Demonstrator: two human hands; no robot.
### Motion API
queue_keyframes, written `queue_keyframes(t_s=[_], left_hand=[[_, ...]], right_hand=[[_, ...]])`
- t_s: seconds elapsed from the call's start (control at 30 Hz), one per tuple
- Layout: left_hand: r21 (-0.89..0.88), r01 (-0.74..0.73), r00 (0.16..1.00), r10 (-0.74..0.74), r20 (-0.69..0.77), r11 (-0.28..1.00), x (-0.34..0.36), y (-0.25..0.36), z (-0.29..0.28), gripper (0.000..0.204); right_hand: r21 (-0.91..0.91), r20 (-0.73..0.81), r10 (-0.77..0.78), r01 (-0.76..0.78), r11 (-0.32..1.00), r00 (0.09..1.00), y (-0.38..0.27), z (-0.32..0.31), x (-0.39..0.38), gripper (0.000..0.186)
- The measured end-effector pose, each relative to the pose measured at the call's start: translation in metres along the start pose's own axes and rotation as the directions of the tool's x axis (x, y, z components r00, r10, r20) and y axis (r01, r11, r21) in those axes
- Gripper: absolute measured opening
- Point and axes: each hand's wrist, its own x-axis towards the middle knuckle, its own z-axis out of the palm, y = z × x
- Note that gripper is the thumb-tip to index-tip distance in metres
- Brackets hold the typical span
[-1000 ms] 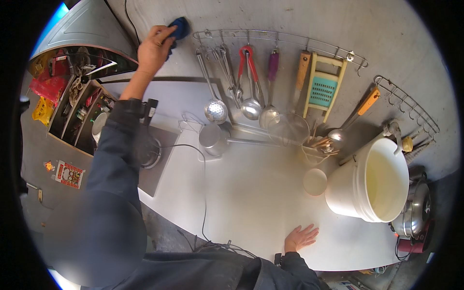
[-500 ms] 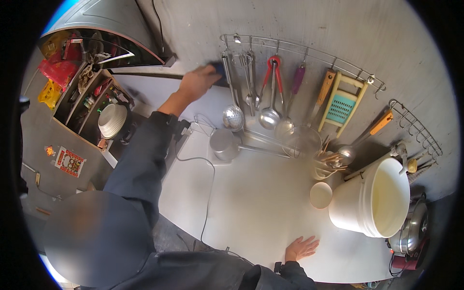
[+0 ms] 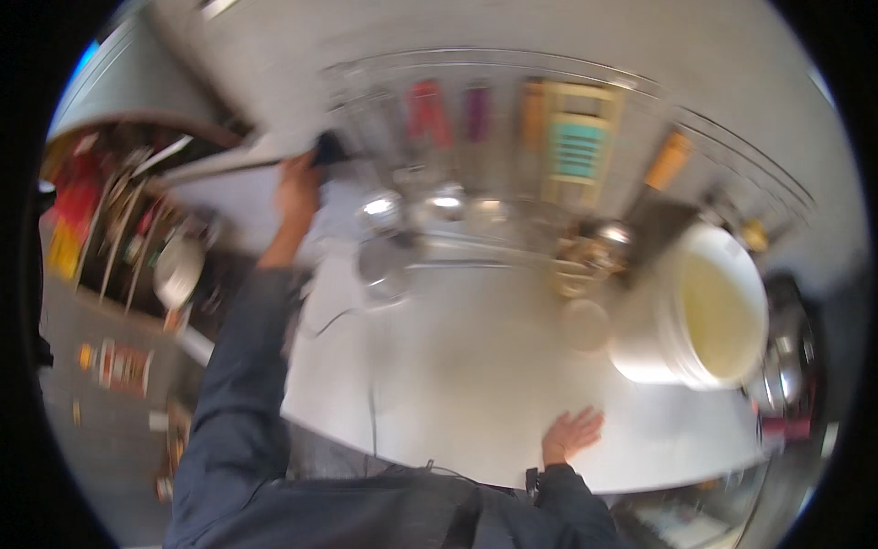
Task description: The person wipes various kitchen surfaces using a blue cloth, including countertops, a stove area, and a wall-mounted utensil rack. They move items like a rice cooker and a bucket to clean underneath them and then return them to their original positions.
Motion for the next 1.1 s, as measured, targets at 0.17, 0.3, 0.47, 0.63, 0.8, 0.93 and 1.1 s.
queue_keyframes(t_s=[0.17,0.3,0.47,0.63,0.8,0.93,1.1], left_hand=[[-0.338,0.171,0.971,-0.216,-0.099,0.926,-0.043,-0.002,-0.023,0.038],[-0.501,-0.029,0.999,0.004,-0.05,0.865,-0.028,0.099,-0.066,0.037],[-0.514,-0.293,0.946,0.323,-0.031,0.806,-0.009,0.238,-0.092,0.042],[-0.395,-0.468,0.873,0.484,-0.066,0.79,0.016,0.369,-0.087,0.047],[-0.243,-0.525,0.85,0.486,-0.204,0.816,0.051,0.48,-0.03,0.049],[-0.158,-0.463,0.886,0.451,-0.106,0.872,0.031,0.518,0.02,0.052],[-0.194,-0.528,0.825,0.553,0.111,0.827,-0.022,0.525,0.053,0.057]], right_hand=[[0.101,-0.067,-0.126,0.132,0.986,0.99,-0.002,-0.018,0.0,0.075],[0.156,-0.096,-0.091,0.106,0.982,0.991,0.004,-0.02,-0.002,0.074],[0.179,-0.113,-0.1,0.12,0.977,0.988,0.008,-0.021,-0.005,0.075],[0.183,-0.1,-0.1,0.117,0.976,0.99,-0.001,-0.014,-0.008,0.075],[0.192,-0.075,-0.097,0.11,0.975,0.992,0.002,-0.017,-0.004,0.075],[0.21,-0.053,-0.105,0.114,0.971,0.993,-0.002,-0.018,-0.007,0.075],[0.2,-0.063,-0.112,0.123,0.972,0.992,0.011,-0.021,-0.011,0.075]])
